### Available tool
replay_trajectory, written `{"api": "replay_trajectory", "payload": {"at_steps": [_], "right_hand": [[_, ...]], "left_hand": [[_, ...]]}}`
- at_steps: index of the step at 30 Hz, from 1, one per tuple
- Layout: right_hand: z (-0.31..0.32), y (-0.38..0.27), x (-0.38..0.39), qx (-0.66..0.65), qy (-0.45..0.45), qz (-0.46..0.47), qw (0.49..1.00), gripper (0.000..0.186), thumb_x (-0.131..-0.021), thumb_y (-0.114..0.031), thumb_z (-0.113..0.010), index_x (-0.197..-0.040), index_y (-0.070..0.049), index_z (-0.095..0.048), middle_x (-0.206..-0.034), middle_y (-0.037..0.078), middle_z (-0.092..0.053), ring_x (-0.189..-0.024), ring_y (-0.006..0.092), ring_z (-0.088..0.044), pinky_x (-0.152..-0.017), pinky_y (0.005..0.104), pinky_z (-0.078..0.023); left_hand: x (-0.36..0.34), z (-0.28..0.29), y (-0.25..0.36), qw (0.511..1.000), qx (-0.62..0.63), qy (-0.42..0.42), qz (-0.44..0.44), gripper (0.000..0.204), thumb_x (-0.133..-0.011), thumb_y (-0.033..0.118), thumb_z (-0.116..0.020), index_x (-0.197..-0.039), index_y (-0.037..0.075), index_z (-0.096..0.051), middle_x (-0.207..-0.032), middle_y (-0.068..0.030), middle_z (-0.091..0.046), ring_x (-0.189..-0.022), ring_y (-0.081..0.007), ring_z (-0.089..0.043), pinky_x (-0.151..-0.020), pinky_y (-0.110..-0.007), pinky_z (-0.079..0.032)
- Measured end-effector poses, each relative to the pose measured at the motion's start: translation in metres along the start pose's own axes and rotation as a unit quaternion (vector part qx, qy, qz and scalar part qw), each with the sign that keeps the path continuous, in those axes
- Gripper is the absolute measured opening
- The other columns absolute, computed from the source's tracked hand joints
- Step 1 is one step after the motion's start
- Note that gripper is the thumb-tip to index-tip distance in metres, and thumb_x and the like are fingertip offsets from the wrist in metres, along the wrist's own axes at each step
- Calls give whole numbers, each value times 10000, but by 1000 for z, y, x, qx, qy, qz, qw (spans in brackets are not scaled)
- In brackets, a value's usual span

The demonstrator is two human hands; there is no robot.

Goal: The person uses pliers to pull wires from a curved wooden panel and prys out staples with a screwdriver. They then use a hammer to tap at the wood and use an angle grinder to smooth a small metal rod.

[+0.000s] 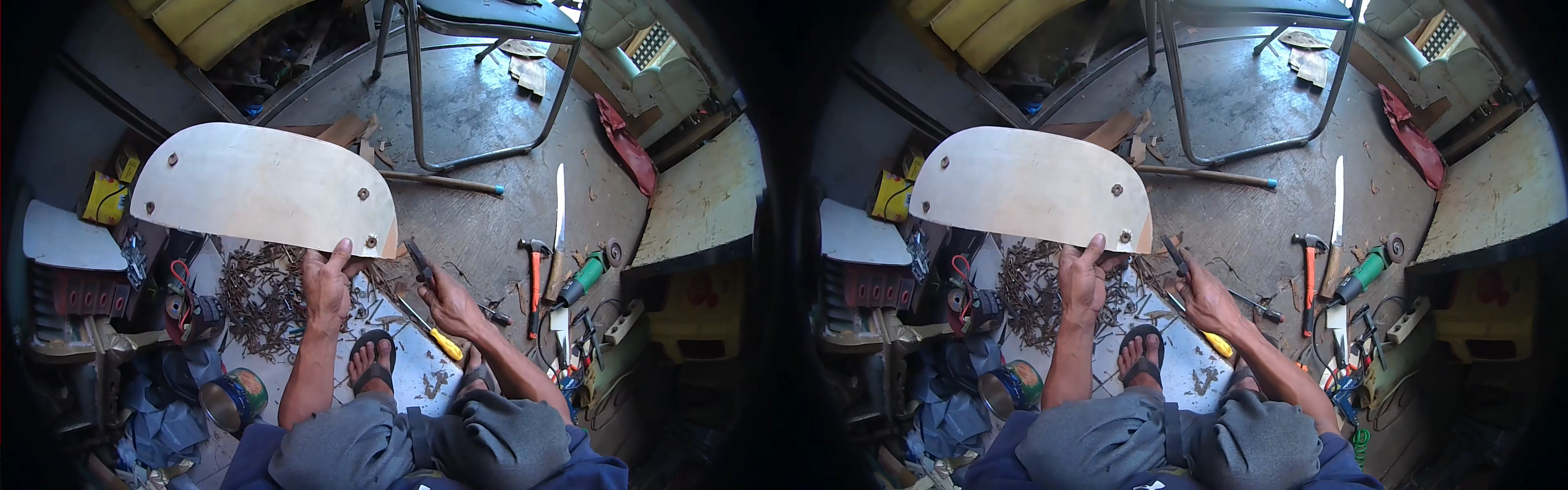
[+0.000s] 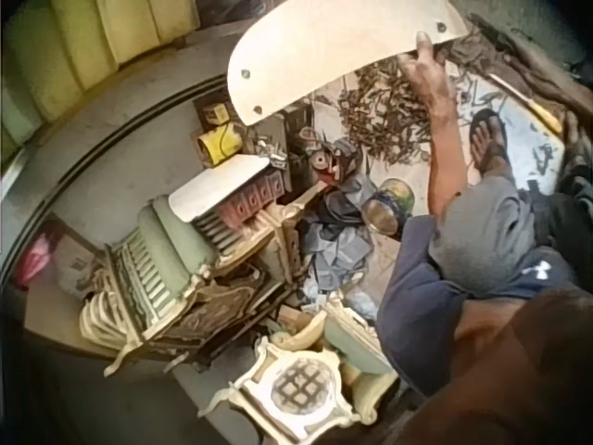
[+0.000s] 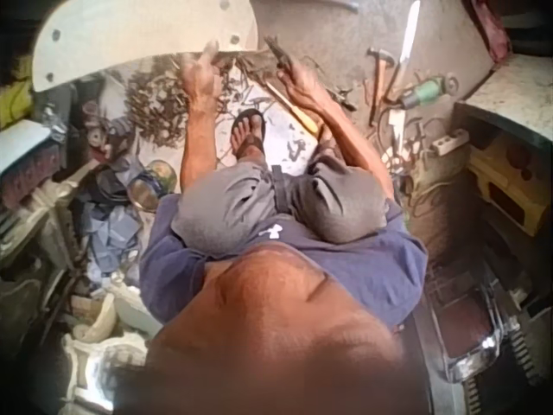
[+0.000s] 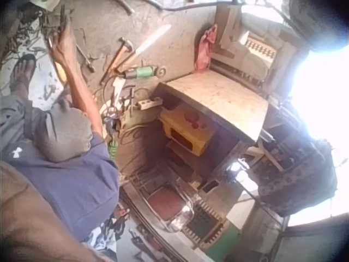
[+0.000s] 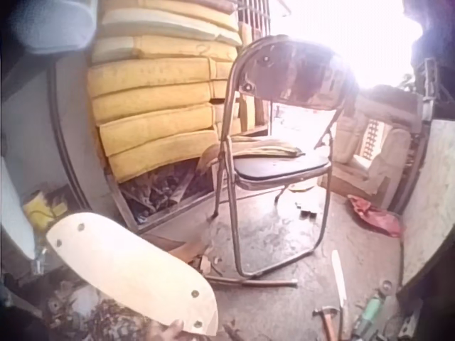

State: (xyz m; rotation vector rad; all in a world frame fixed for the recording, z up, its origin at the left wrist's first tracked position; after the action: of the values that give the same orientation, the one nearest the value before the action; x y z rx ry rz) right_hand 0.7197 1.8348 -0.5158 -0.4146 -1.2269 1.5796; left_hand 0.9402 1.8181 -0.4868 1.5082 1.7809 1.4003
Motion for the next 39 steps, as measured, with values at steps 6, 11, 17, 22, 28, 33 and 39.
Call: {"api": "replay_trajectory", "payload": {"at_steps": [6,11,17,22,28,33,39], "right_hand": [[1,-15,0,123,-22,25,992,617,-994,-121,-539,-1560,-39,-307,-1334,320,-544,-1183,492,-581,-1003,528,-477],[-10,-10,4,142,-46,46,988,650,-1008,-180,-585,-1575,-68,-288,-1320,290,-533,-1148,485,-588,-966,532,-486],[-13,-14,8,122,-92,28,988,636,-1015,-181,-572,-1571,-61,-290,-1344,290,-495,-1193,482,-565,-1005,520,-477],[-19,-12,11,85,-96,54,990,593,-1012,-154,-564,-1530,-4,-316,-1351,302,-483,-1244,483,-528,-1028,508,-458],[-20,-11,15,68,-54,80,993,498,-999,-84,-550,-1447,46,-377,-1258,305,-554,-1217,473,-550,-1017,505,-458],[-14,-15,17,86,-32,79,993,481,-990,-66,-547,-1434,33,-391,-1224,304,-585,-1173,474,-579,-1002,500,-468],[-2,-23,16,110,-39,62,991,483,-992,-81,-527,-1447,1,-388,-1204,322,-581,-1126,496,-585,-963,527,-473]], "left_hand": [[5,-13,4,992,-72,-72,77,393,-975,17,-575,-1337,-98,-473,-1218,-225,-635,-1006,-305,-720,-825,-437,-660],[1,-3,-4,985,-124,-82,84,403,-961,42,-604,-1321,-102,-494,-1218,-219,-640,-1021,-288,-714,-825,-416,-656],[-11,9,-18,971,-208,-118,22,417,-955,72,-638,-1314,-100,-515,-1241,-199,-645,-1039,-255,-705,-877,-387,-617],[-21,23,-30,948,-284,-139,-45,430,-957,86,-640,-1320,-101,-506,-1242,-188,-643,-1028,-246,-708,-841,-380,-637],[2,-5,-12,968,-216,-111,57,403,-972,119,-622,-1285,-103,-502,-1202,-214,-633,-992,-269,-711,-626,-375,-678],[5,-13,-8,976,-170,-122,54,404,-964,82,-635,-1299,-91,-492,-1213,-192,-635,-1004,-243,-705,-723,-364,-673],[2,-12,-19,980,-118,-155,23,499,-884,-13,-712,-1331,-60,-494,-1212,-148,-663,-1061,-222,-696,-914,-384,-612]]}}
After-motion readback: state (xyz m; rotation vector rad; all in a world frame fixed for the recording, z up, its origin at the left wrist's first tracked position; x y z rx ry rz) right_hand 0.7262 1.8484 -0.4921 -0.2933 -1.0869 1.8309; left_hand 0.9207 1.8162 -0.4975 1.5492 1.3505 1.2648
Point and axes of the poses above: each hand's wrist, its own x-axis away from the middle knuckle, its own z-axis out of the back of the hand, y = z × x, the point moved 6 cm from there along -x, towards the middle knuckle
